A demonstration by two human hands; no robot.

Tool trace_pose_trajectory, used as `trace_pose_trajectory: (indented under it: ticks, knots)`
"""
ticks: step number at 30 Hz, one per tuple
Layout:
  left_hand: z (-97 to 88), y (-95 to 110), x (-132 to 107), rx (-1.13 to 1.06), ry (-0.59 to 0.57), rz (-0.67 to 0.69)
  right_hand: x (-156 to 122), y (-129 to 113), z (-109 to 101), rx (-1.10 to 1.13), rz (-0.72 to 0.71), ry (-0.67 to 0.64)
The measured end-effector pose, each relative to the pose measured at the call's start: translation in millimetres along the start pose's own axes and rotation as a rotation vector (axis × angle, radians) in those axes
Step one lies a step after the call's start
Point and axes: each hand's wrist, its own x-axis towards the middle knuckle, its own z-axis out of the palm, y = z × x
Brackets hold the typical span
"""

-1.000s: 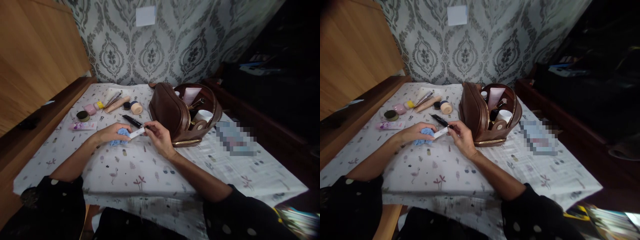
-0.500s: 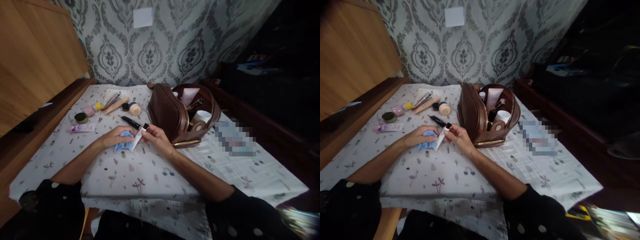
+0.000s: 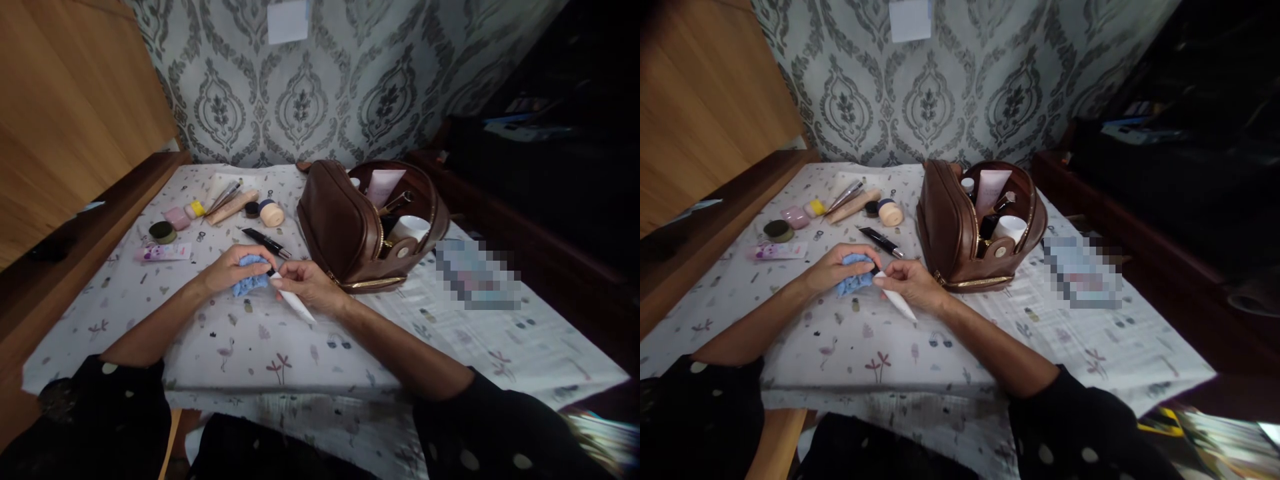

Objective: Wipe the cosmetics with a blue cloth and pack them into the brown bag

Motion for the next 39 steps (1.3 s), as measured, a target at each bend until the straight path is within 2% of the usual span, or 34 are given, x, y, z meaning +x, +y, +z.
trace_pose_trajectory:
  ticks: [3, 8, 10, 12, 19, 27, 30, 34, 36, 39]
  knots:
    - [1.9, 1, -1, 0.056, -0.010, 0.001, 2, 5, -2, -0.066, -0.053, 0.025]
    - [4.9, -3, -1, 0.102, -0.016, -0.061, 5, 16, -5, -0.273, -0.213, 0.177]
    - [5.2, -5, -1, 0.095, -0.007, -0.067, 4, 17, -5, -0.322, -0.238, 0.189]
    - [5.1, -4, -1, 0.071, 0.005, -0.048, 3, 14, -5, -0.310, -0.233, 0.156]
    - [5.1, -4, 1, -0.019, -0.025, 0.013, -3, 3, -7, -0.250, -0.100, -0.082]
    - [12.2, -2, 0, 0.042, 0.102, 0.016, -3, 3, -6, -0.129, -0.116, -0.100]
    - [20.3, -1, 0, 0.018, 0.139, -0.010, -2, 2, -5, -0.064, -0.196, -0.066]
    - [32.0, -3, -1, -0.058, 0.109, -0.049, -10, -10, -6, -0.030, -0.344, 0.039]
    - [36.8, -1, -2, -0.094, 0.062, -0.058, -24, -21, -7, -0.032, -0.423, 0.109]
    - [42.8, 9, -1, -0.127, -0.072, -0.073, -56, -38, -11, -0.073, -0.513, 0.189]
